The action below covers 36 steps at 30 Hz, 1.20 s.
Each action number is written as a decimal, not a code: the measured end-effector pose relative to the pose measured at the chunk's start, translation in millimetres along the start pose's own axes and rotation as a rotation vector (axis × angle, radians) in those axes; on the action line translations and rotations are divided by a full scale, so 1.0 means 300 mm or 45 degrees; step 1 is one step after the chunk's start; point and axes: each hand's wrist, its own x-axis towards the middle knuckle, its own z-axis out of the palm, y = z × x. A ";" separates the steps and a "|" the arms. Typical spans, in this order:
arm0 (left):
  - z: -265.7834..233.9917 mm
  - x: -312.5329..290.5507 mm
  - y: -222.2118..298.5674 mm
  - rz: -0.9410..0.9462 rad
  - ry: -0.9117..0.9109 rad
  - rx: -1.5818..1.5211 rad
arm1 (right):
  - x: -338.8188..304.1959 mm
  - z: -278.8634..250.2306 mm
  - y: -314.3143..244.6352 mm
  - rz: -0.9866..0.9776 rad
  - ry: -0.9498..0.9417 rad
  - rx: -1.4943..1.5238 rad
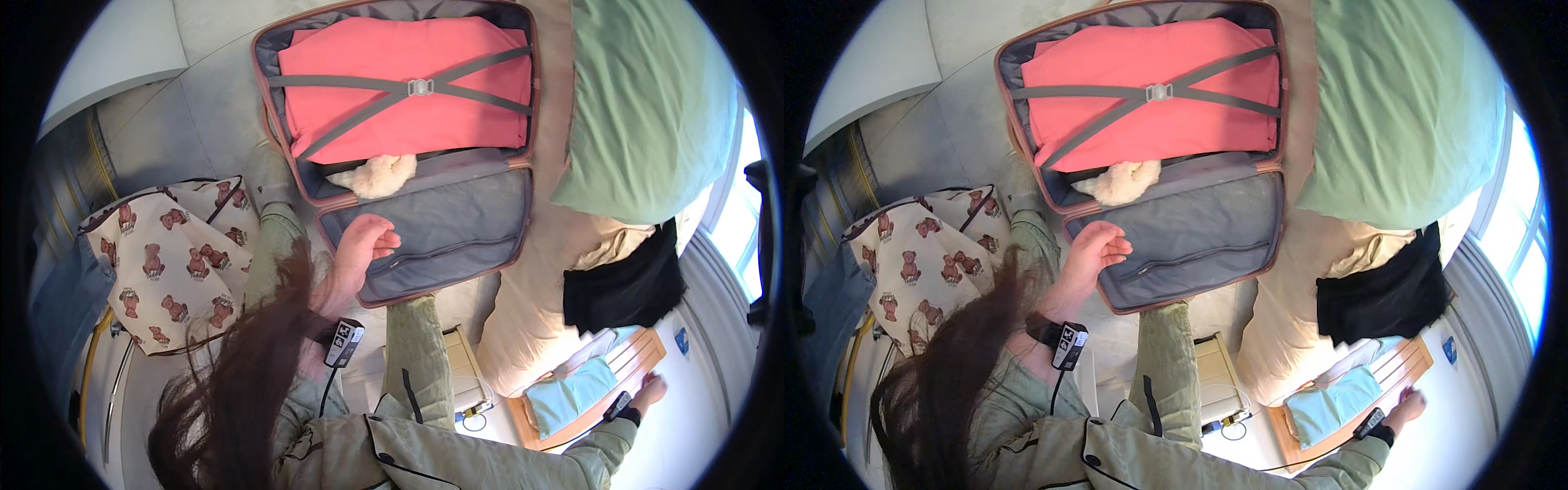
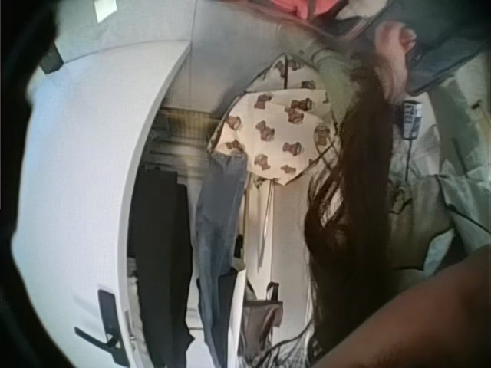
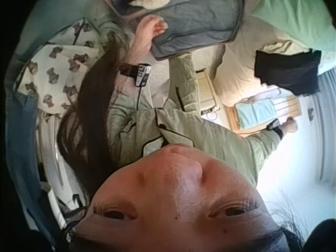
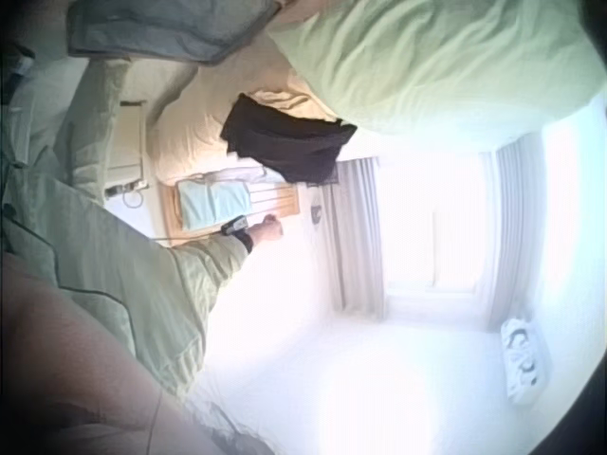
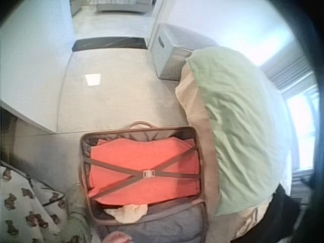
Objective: The person folds a white sweater and places it into an open suitcase on a bed. They then add a black garment and a beige puffer jacket, arranging the items inside the suitcase.
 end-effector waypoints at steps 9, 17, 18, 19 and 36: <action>-0.058 0.008 -0.007 -0.082 -0.023 0.105 | -0.679 0.752 -0.662 -0.879 -1.644 -0.021; -0.156 -0.083 0.175 -0.216 -0.062 0.243 | -1.775 1.680 -0.128 0.622 -1.765 0.493; -0.166 -0.084 0.199 -0.278 -0.052 0.244 | -1.840 1.744 -0.116 0.801 -1.639 0.544; -0.173 -0.083 0.216 -0.223 -0.056 0.174 | -1.881 1.790 -0.116 0.827 -1.647 0.571; -0.038 -0.058 0.141 -0.166 -0.098 -0.064 | -1.876 1.455 -0.416 0.920 -1.558 1.146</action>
